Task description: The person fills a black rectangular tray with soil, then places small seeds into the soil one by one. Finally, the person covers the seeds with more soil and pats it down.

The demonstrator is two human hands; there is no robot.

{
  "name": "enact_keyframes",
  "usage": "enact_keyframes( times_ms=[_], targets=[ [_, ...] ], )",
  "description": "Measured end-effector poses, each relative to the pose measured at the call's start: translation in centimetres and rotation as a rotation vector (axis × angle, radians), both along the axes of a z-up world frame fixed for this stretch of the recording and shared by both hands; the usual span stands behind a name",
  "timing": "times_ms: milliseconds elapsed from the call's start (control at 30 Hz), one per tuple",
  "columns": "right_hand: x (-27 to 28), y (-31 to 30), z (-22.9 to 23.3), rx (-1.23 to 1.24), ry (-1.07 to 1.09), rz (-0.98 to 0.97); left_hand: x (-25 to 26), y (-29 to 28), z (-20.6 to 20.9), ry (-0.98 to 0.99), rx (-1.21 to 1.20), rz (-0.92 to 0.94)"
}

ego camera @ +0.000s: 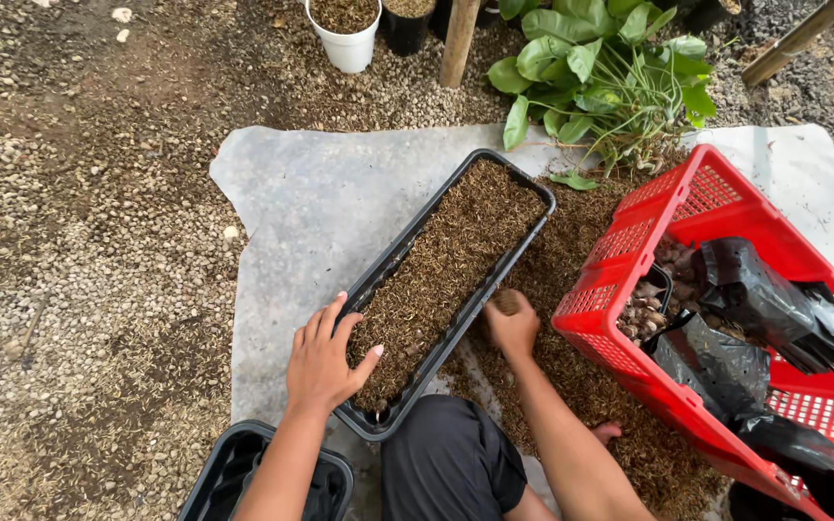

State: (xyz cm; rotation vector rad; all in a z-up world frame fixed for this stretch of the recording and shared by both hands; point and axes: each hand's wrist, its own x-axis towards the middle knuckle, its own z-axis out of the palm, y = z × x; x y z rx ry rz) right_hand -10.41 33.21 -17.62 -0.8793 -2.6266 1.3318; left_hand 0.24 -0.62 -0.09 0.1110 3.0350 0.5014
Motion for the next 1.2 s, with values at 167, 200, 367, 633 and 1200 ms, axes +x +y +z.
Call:
enact_keyframes(
  times_ms=[167,200,367,633,1200],
  targets=[
    [1.6,-2.6,13.9,-0.346,0.549,-0.043,-0.1,0.0,0.3,-0.006,-0.006,0.008],
    [1.4,-2.7,16.8,-0.352,0.659,0.007,0.0,0.0,0.5,-0.011,-0.005,0.006],
    [-2.7,-1.8,19.0,-0.218,0.609,0.478,0.1,0.2,0.8,-0.032,0.001,0.003],
    [9.1,4.3,6.7,0.135,0.444,0.745,-0.3,0.0,0.8,-0.025,0.016,-0.005],
    [8.0,4.0,0.4,0.688,0.390,0.310,0.1,0.5,0.6,0.033,-0.011,-0.013]
  ],
)
